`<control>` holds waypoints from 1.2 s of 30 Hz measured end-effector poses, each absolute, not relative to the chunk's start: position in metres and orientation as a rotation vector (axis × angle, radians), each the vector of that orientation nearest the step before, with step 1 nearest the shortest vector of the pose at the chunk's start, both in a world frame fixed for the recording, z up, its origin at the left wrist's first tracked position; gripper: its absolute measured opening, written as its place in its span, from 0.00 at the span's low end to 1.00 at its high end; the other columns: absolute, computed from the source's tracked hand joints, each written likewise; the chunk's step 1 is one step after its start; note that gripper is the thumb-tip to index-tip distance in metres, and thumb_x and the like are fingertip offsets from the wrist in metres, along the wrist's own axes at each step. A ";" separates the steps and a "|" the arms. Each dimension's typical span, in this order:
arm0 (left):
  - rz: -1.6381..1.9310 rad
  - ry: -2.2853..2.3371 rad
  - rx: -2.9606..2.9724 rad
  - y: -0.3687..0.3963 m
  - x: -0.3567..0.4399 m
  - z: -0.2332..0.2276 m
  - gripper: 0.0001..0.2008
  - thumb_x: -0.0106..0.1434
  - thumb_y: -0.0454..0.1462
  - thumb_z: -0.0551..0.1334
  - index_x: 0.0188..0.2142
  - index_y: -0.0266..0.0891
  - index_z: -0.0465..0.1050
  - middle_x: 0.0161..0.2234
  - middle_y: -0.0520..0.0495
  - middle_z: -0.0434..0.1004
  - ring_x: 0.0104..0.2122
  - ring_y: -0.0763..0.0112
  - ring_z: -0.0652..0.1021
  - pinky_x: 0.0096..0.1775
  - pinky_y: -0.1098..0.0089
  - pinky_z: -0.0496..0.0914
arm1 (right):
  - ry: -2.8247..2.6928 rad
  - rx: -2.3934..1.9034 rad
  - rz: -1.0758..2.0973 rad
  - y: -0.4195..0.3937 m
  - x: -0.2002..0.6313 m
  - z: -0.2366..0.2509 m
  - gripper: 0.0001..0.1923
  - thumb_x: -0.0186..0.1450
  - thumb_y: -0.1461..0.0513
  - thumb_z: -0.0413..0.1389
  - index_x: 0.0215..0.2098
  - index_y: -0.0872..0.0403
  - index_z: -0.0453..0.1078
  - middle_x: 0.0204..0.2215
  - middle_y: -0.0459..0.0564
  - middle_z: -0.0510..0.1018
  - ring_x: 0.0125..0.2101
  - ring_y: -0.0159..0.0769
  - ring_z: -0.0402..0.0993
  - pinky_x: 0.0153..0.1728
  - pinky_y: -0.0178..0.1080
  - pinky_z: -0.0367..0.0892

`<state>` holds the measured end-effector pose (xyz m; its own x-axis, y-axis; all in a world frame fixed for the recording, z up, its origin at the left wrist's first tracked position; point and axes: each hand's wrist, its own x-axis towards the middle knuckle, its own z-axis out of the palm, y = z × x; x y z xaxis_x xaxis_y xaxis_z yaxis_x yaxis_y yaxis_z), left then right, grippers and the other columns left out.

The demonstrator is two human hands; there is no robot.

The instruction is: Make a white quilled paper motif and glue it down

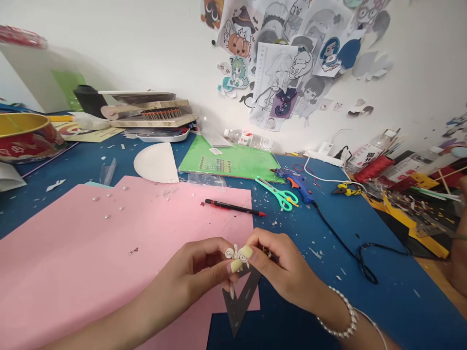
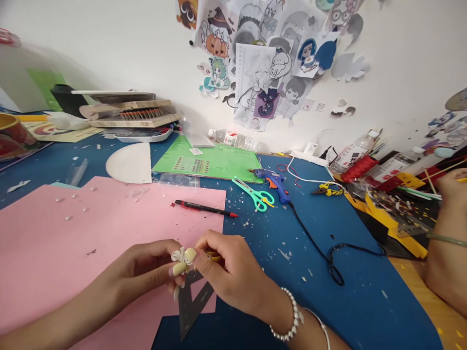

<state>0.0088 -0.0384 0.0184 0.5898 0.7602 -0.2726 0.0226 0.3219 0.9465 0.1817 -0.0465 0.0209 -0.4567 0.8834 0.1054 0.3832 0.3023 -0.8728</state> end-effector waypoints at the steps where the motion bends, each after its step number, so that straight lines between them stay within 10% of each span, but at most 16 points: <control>1: 0.555 0.816 1.143 -0.038 0.009 0.018 0.05 0.55 0.36 0.59 0.27 0.36 0.70 0.23 0.54 0.70 0.25 0.74 0.72 0.30 0.76 0.65 | -1.983 -1.119 1.122 -0.046 0.182 0.022 0.12 0.63 0.59 0.45 0.24 0.55 0.59 0.16 0.39 0.58 0.17 0.22 0.52 0.18 0.28 0.48; 36: 0.625 0.812 1.097 -0.039 0.008 0.018 0.04 0.56 0.35 0.59 0.26 0.36 0.70 0.23 0.53 0.72 0.24 0.76 0.71 0.30 0.76 0.65 | -1.941 -1.101 0.917 -0.053 0.172 0.014 0.11 0.64 0.59 0.43 0.27 0.54 0.62 0.18 0.41 0.66 0.17 0.23 0.58 0.18 0.28 0.53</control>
<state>0.0079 -0.0387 0.0177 0.5661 0.7834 -0.2566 -0.0473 0.3416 0.9387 0.1716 -0.0529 0.0142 -0.3826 0.8941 0.2328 0.3877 0.3841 -0.8379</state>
